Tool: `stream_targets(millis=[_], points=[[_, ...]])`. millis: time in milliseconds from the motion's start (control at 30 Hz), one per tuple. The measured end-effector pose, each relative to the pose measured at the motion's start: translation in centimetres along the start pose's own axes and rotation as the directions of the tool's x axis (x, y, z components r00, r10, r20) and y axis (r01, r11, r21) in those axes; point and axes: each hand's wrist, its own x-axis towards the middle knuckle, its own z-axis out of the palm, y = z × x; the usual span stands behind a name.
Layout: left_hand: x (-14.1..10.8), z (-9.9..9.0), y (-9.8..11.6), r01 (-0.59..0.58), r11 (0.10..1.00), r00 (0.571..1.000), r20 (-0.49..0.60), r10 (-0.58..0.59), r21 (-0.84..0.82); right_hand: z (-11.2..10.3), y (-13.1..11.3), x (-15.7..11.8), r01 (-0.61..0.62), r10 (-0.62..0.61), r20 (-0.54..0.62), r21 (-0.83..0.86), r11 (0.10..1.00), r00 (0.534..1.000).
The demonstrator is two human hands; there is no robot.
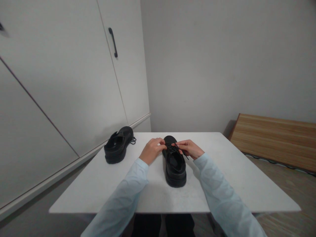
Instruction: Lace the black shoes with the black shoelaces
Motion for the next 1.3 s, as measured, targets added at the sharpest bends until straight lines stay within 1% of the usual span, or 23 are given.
stream_targets(millis=[133, 200, 300, 400, 467, 533, 600, 667, 733, 800, 900, 967, 1067, 1167, 1300], points=[[-0.1, 0.6, 0.1, -0.090, 0.976, 0.995, -0.030, 0.098, 0.197, 0.0, -0.1, -0.1, -0.010, 0.010, 0.004, -0.003, 1.000, 1.000], [0.0, 1.0, 0.3, -0.095, 0.957, 0.993, -0.035, 0.109, 0.272, 0.0, -0.1, -0.1, -0.008, 0.008, 0.007, -0.001, 1.000, 1.000], [0.2, 1.5, 0.7, -0.016, 0.929, 0.998, -0.053, 0.038, 0.369, -0.1, -0.2, -0.1, -0.005, 0.005, 0.005, -0.005, 1.000, 1.000], [0.4, 1.9, 0.9, 0.099, 0.918, 0.994, -0.089, -0.070, 0.383, -0.1, -0.1, -0.1, -0.001, 0.001, 0.009, -0.011, 1.000, 1.000], [0.5, 2.2, 1.2, 0.161, 0.932, 0.984, -0.122, -0.127, 0.325, -0.2, -0.1, 0.0, -0.001, 0.001, 0.010, -0.014, 1.000, 1.000], [0.5, 2.4, 1.5, 0.228, 0.947, 0.967, -0.166, -0.193, 0.228, -0.2, -0.1, 0.0, -0.002, 0.002, 0.006, -0.023, 1.000, 1.000], [0.6, 2.6, 2.0, 0.299, 0.948, 0.940, -0.206, -0.273, 0.106, -0.1, -0.1, 0.1, 0.000, 0.000, 0.000, -0.042, 0.999, 1.000], [0.7, 2.8, 2.5, 0.365, 0.930, 0.907, -0.214, -0.363, -0.031, 0.0, -0.4, 0.0, 0.003, -0.004, -0.006, -0.079, 0.997, 1.000], [0.9, 3.1, 2.9, 0.412, 0.892, 0.879, -0.176, -0.443, -0.186, 0.2, -0.7, -0.1, 0.019, -0.021, -0.011, -0.144, 0.989, 1.000], [1.1, 3.3, 3.0, 0.450, 0.828, 0.854, -0.111, -0.509, -0.335, 0.4, -1.2, -0.3, 0.049, -0.051, 0.000, -0.226, 0.973, 0.999], [1.3, 3.5, 2.8, 0.499, 0.720, 0.820, -0.005, -0.572, -0.482, 0.4, -1.5, -0.6, 0.131, -0.121, 0.051, -0.327, 0.936, 0.991], [1.3, 3.5, 2.5, 0.517, 0.657, 0.812, 0.072, -0.580, -0.549, 0.3, -1.4, -0.6, 0.198, -0.181, 0.082, -0.366, 0.909, 0.980], [1.3, 3.4, 2.2, 0.521, 0.589, 0.821, 0.175, -0.543, -0.618, 0.2, -1.0, -0.4, 0.268, -0.244, 0.112, -0.377, 0.887, 0.963], [1.3, 3.2, 1.9, 0.519, 0.576, 0.835, 0.232, -0.498, -0.632, 0.1, -0.6, -0.3, 0.283, -0.258, 0.114, -0.375, 0.883, 0.959], [1.2, 3.1, 1.8, 0.502, 0.584, 0.850, 0.239, -0.469, -0.638, 0.1, -0.5, -0.2, 0.304, -0.288, 0.101, -0.418, 0.856, 0.952]])
